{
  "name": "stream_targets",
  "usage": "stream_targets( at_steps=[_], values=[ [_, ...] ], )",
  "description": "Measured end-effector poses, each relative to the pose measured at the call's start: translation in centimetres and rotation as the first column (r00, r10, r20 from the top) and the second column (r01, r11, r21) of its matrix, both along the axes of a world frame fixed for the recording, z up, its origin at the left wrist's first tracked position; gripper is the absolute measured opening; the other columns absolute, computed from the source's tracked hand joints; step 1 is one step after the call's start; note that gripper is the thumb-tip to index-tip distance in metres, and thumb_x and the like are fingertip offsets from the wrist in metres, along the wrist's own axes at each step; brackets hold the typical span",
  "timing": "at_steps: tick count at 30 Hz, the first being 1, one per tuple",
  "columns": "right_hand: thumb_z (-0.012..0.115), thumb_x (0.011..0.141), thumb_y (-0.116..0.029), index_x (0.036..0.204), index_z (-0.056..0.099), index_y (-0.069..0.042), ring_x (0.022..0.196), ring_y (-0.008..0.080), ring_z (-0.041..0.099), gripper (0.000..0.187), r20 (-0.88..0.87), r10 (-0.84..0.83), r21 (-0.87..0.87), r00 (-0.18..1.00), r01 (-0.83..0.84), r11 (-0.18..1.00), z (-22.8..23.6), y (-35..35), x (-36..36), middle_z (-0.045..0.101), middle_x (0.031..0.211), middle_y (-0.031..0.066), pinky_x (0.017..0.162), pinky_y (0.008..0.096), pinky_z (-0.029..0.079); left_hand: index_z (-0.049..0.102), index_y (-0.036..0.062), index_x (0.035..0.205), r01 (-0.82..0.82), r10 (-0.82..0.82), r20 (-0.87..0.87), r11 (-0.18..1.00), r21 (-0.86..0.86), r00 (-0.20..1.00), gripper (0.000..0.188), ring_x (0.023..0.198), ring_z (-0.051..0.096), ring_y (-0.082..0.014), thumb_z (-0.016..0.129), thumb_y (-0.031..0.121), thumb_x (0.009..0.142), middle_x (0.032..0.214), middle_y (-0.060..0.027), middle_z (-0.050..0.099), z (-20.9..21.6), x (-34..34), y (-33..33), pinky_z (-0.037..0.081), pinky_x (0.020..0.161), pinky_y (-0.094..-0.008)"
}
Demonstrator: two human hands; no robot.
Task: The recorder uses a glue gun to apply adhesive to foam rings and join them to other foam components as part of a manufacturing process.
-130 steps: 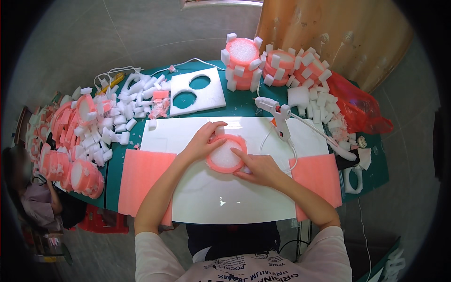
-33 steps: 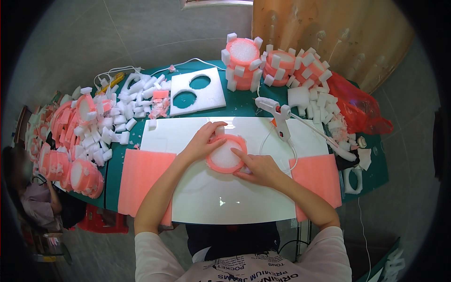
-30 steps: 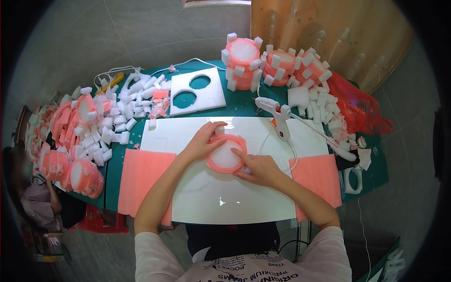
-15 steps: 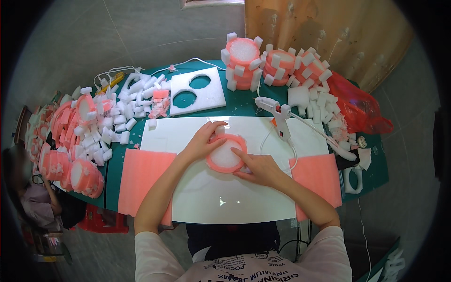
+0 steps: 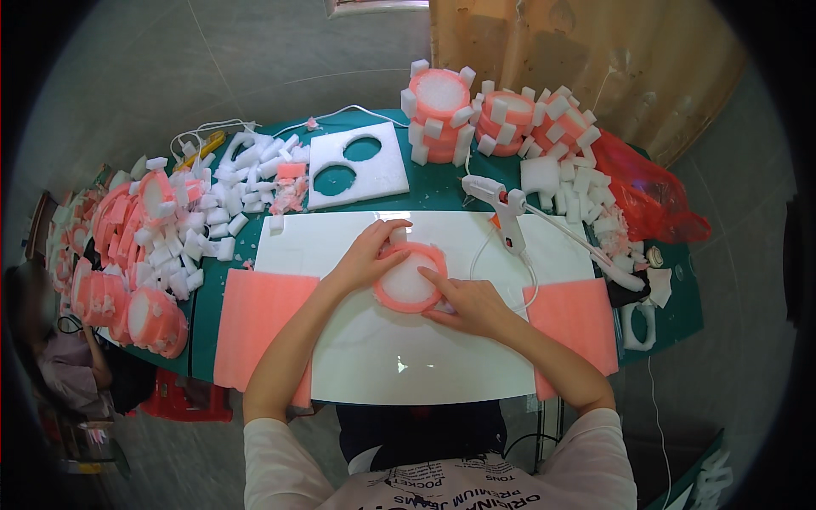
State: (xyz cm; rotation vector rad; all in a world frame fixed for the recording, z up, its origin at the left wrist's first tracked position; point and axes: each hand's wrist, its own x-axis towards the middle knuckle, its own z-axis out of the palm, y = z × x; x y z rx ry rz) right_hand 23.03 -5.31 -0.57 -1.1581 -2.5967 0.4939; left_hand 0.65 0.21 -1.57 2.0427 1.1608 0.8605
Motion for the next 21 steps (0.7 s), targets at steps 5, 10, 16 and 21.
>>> stream_targets(
  at_steps=[5, 10, 16, 21],
  values=[
    [0.063, 0.078, -0.039, 0.131, 0.037, -0.014, 0.06, 0.0261, 0.06, 0.065, -0.005, -0.001, -0.005, 1.0, 0.001, 1.0, 0.14, -0.02, -0.08, 0.059, 0.072, 0.0077, 0.05, 0.0368, 0.044, 0.051, 0.0093, 0.119, 0.001, -0.001, 0.004, 1.0, 0.009, 1.0, 0.043, 0.076, 0.047, -0.0146, 0.062, 0.016, 0.078, 0.103, -0.0059, 0.054, 0.14, -0.01, -0.07, 0.042, 0.07, -0.025],
    [0.063, 0.078, -0.039, 0.131, 0.037, -0.014, 0.061, 0.0254, 0.06, 0.065, -0.007, 0.001, -0.006, 1.0, -0.001, 1.0, 0.05, -0.01, -0.06, 0.06, 0.074, 0.0072, 0.051, 0.036, 0.045, 0.051, 0.0092, 0.119, 0.0, 0.0, 0.007, 1.0, 0.01, 1.0, 0.043, 0.074, 0.046, -0.0144, 0.062, 0.016, 0.078, 0.099, -0.0057, 0.054, 0.0, -0.02, -0.04, 0.041, 0.069, -0.0247],
    [0.063, 0.078, -0.04, 0.131, 0.038, -0.014, 0.061, 0.0254, 0.06, 0.064, -0.001, -0.005, -0.01, 1.0, 0.005, 1.0, 0.07, -0.06, -0.02, 0.06, 0.074, 0.0069, 0.051, 0.0357, 0.045, 0.052, 0.0092, 0.119, -0.002, 0.002, 0.004, 1.0, 0.002, 1.0, 0.043, 0.074, 0.046, -0.0144, 0.062, 0.016, 0.078, 0.1, -0.0057, 0.054, 0.03, 0.03, -0.03, 0.041, 0.069, -0.0247],
    [0.063, 0.078, -0.04, 0.131, 0.038, -0.014, 0.061, 0.0255, 0.06, 0.064, -0.007, -0.001, -0.006, 1.0, 0.001, 1.0, 0.1, -0.06, -0.03, 0.06, 0.073, 0.007, 0.05, 0.0358, 0.044, 0.051, 0.0092, 0.119, -0.001, 0.001, 0.007, 1.0, -0.001, 1.0, 0.043, 0.075, 0.047, -0.015, 0.062, 0.016, 0.078, 0.1, -0.006, 0.054, -0.09, -0.01, 0.0, 0.042, 0.07, -0.0251]
  ],
)
